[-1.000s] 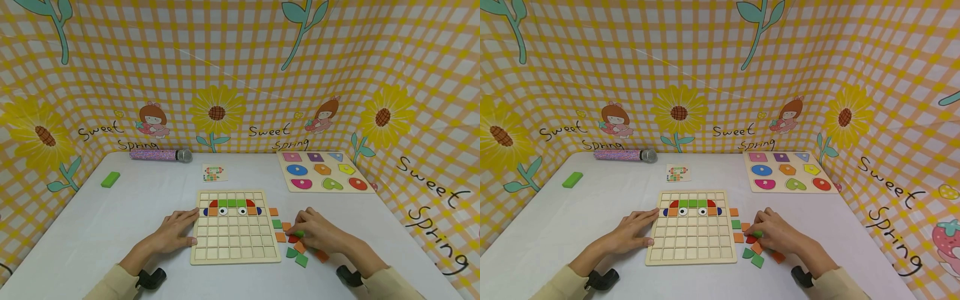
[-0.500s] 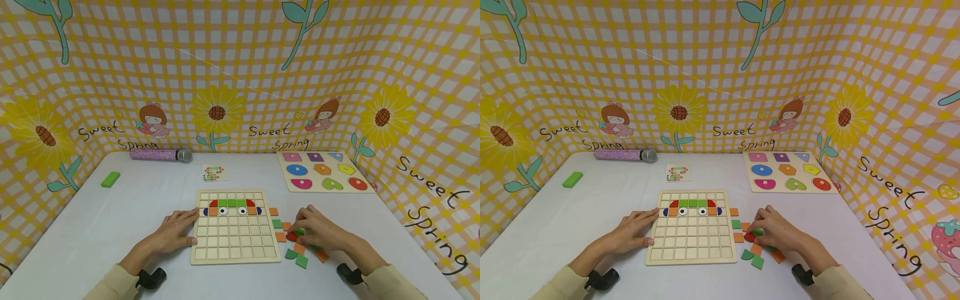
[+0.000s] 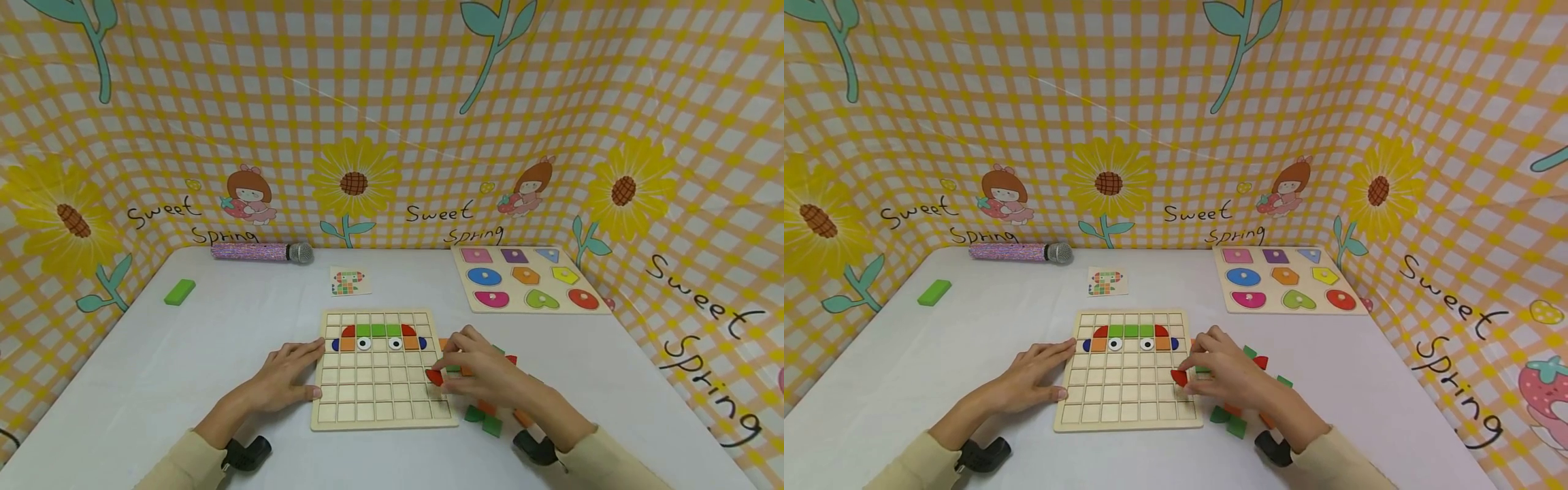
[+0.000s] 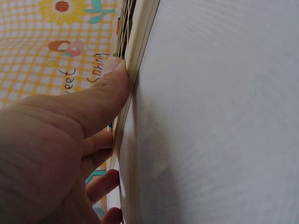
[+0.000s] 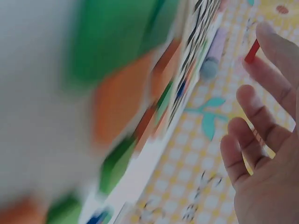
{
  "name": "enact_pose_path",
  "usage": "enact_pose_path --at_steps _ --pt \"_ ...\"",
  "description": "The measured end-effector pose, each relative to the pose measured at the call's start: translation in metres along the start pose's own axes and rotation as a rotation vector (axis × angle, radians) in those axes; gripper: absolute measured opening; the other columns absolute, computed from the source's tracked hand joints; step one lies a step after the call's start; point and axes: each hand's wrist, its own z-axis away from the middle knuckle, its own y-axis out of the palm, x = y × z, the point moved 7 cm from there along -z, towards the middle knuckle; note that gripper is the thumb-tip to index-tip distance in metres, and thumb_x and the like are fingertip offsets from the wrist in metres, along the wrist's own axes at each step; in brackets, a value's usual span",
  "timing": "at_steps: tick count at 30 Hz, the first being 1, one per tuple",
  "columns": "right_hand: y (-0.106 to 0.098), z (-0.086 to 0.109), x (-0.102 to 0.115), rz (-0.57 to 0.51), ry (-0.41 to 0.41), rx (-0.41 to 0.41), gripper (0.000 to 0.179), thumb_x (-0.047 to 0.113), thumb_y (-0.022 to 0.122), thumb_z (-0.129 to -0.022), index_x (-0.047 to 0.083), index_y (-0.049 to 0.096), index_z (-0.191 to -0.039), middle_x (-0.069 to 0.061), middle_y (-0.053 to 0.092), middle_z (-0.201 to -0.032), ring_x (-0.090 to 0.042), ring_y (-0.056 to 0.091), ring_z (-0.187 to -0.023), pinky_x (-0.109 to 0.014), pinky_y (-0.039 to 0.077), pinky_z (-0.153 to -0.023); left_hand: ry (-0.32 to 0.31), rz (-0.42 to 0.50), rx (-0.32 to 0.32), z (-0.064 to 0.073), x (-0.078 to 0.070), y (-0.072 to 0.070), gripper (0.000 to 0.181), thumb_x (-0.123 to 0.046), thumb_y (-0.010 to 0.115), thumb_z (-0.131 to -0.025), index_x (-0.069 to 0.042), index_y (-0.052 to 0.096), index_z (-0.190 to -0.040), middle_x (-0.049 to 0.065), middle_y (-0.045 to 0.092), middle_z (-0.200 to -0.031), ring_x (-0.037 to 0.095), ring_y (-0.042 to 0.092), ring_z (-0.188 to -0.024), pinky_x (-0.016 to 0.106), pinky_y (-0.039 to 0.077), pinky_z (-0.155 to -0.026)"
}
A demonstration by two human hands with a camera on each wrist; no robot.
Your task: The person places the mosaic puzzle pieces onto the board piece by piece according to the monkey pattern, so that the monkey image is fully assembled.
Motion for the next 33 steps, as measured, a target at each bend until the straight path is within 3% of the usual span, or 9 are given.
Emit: enact_pose_path --at_steps 4,10,18,26,33 --pt "0.009 -0.02 0.018 -0.001 -0.019 -0.045 0.023 0.027 0.078 -0.076 0.02 0.074 -0.098 0.008 0.054 -0.092 -0.006 0.035 -0.093 -0.022 0.039 -0.074 0.005 0.001 0.0 0.0 0.0 0.0 0.075 -0.04 0.066 -0.085 -0.004 0.037 -0.144 0.011 0.03 -0.155 0.035 0.031 -0.134 0.058 0.024 -0.102" --pt "0.024 -0.052 0.042 -0.014 0.051 -0.063 0.021 0.025 0.078 -0.077 0.02 0.074 -0.097 0.004 0.058 -0.09 -0.009 0.038 -0.09 -0.024 0.036 -0.072 -0.002 -0.003 0.0 -0.001 0.0 0.0 0.075 -0.038 0.067 -0.084 -0.004 0.037 -0.144 0.01 0.03 -0.155 0.035 0.031 -0.134 0.057 0.025 -0.101" --pt "0.043 -0.091 0.057 -0.021 0.131 -0.022 0.021 0.027 0.077 -0.078 0.021 0.074 -0.098 0.0 0.063 -0.093 -0.011 0.039 -0.086 -0.026 0.035 -0.072 -0.011 -0.013 0.001 -0.002 0.002 0.001 0.075 -0.037 0.068 -0.084 -0.005 0.037 -0.144 0.009 0.03 -0.155 0.034 0.032 -0.134 0.056 0.027 -0.1" --pt "0.058 -0.111 0.06 0.073 0.155 0.043 0.023 0.031 0.075 -0.079 0.019 0.075 -0.1 0.001 0.065 -0.092 -0.013 0.042 -0.084 -0.024 0.033 -0.072 -0.006 -0.021 0.004 -0.001 0.002 0.001 0.075 -0.038 0.067 -0.084 -0.005 0.038 -0.144 0.009 0.03 -0.155 0.034 0.032 -0.133 0.055 0.027 -0.098" --pt "0.065 -0.117 0.06 0.082 0.149 0.061 0.024 0.035 0.074 -0.08 0.019 0.075 -0.098 0.0 0.064 -0.088 -0.013 0.042 -0.081 -0.021 0.031 -0.067 0.007 -0.022 -0.003 0.0 0.0 0.0 0.075 -0.039 0.067 -0.084 -0.004 0.038 -0.144 0.011 0.03 -0.155 0.034 0.033 -0.133 0.055 0.028 -0.098"
